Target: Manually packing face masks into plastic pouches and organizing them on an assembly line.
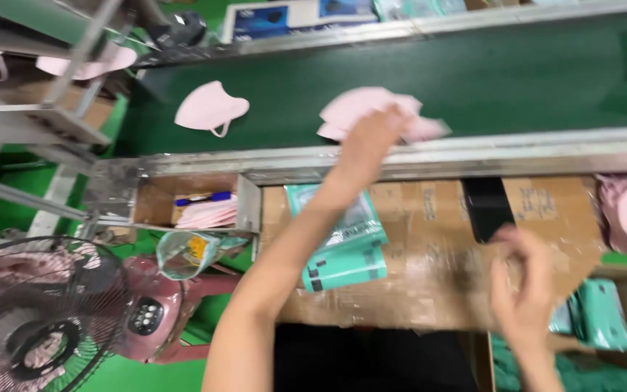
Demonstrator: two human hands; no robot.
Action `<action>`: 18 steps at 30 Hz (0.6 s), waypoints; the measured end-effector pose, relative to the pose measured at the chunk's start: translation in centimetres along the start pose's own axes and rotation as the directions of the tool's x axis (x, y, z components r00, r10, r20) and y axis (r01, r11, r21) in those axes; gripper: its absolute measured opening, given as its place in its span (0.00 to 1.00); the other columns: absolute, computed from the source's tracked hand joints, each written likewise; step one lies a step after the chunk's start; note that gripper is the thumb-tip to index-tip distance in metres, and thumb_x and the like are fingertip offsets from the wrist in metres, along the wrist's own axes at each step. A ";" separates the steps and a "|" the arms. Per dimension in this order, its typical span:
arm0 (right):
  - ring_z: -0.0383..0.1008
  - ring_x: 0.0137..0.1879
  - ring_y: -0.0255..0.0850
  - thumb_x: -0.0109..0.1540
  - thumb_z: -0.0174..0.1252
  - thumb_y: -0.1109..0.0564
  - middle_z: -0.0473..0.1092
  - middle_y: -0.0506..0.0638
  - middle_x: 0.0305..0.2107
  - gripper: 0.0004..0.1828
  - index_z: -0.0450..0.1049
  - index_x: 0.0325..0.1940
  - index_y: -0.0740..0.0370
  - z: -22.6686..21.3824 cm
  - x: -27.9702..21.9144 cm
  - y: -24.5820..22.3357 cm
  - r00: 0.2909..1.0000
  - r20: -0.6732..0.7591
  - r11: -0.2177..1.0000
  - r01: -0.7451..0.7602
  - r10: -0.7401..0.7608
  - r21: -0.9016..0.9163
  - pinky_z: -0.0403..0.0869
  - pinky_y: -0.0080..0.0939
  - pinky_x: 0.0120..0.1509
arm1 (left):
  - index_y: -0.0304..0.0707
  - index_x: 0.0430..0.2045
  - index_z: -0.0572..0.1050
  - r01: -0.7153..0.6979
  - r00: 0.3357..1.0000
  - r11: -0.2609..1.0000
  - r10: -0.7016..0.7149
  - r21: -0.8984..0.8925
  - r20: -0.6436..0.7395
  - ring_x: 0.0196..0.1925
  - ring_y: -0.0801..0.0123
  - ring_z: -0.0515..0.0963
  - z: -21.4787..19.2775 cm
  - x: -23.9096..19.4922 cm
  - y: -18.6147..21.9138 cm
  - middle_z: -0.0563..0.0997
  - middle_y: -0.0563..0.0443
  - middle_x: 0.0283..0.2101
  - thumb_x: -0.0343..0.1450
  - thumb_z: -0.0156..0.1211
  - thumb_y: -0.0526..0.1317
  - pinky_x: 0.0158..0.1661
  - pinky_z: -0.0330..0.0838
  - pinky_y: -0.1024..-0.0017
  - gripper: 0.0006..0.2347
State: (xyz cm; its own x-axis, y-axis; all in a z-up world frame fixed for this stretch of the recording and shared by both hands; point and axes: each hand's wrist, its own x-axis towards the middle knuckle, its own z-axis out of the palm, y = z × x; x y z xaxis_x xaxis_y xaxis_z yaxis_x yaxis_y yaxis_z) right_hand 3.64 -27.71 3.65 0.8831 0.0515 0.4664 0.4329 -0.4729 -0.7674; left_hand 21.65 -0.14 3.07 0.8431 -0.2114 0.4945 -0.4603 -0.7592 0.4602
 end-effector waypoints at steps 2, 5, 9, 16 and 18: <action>0.69 0.62 0.51 0.62 0.53 0.65 0.67 0.59 0.59 0.27 0.65 0.67 0.68 -1.1 1.7 -0.6 0.995 -0.099 0.996 0.014 -0.023 -0.092 0.69 0.44 0.66 | 0.41 0.47 0.78 0.047 0.992 0.918 0.004 -0.394 0.126 0.46 0.58 0.81 0.5 -3.8 6.3 0.81 0.48 0.41 0.83 0.50 0.36 0.50 0.73 0.64 0.07; 0.66 0.61 0.60 0.54 0.56 0.66 0.65 0.67 0.55 0.32 0.62 0.62 0.75 -1.6 2.4 0.2 0.981 -0.027 0.958 0.179 -0.190 -0.226 0.65 0.52 0.65 | 0.40 0.56 0.71 -0.464 0.885 0.885 0.465 -0.015 0.034 0.56 0.52 0.78 0.4 -9.2 12.7 0.76 0.43 0.58 0.73 0.54 0.39 0.61 0.69 0.58 0.16; 0.75 0.61 0.47 0.60 0.63 0.60 0.74 0.55 0.55 0.23 0.73 0.60 0.60 -1.9 -1.2 5.8 0.970 0.243 0.991 0.036 -0.003 -0.131 0.72 0.42 0.66 | 0.43 0.67 0.63 -0.185 0.963 0.913 0.241 -0.364 0.116 0.71 0.55 0.68 -0.1 -12.1 14.1 0.67 0.47 0.67 0.72 0.63 0.42 0.70 0.61 0.59 0.27; 0.66 0.66 0.48 0.48 0.70 0.63 0.64 0.63 0.61 0.58 0.46 0.77 0.68 0.6 -1.8 5.9 0.936 0.337 0.974 -0.161 0.101 0.156 0.65 0.44 0.68 | 0.39 0.75 0.34 0.241 0.953 0.837 -0.109 -0.490 0.282 0.79 0.39 0.49 8.2 -17.8 10.6 0.48 0.29 0.76 0.55 0.81 0.49 0.74 0.43 0.44 0.61; 0.68 0.67 0.47 0.52 0.70 0.66 0.66 0.62 0.62 0.55 0.49 0.79 0.65 0.9 -2.9 7.9 0.947 0.290 0.979 -0.175 0.137 0.107 0.68 0.44 0.70 | 0.40 0.76 0.36 0.282 0.947 0.823 -0.156 -0.492 0.283 0.79 0.39 0.50 8.7 -17.6 10.8 0.50 0.31 0.76 0.55 0.80 0.48 0.75 0.46 0.45 0.60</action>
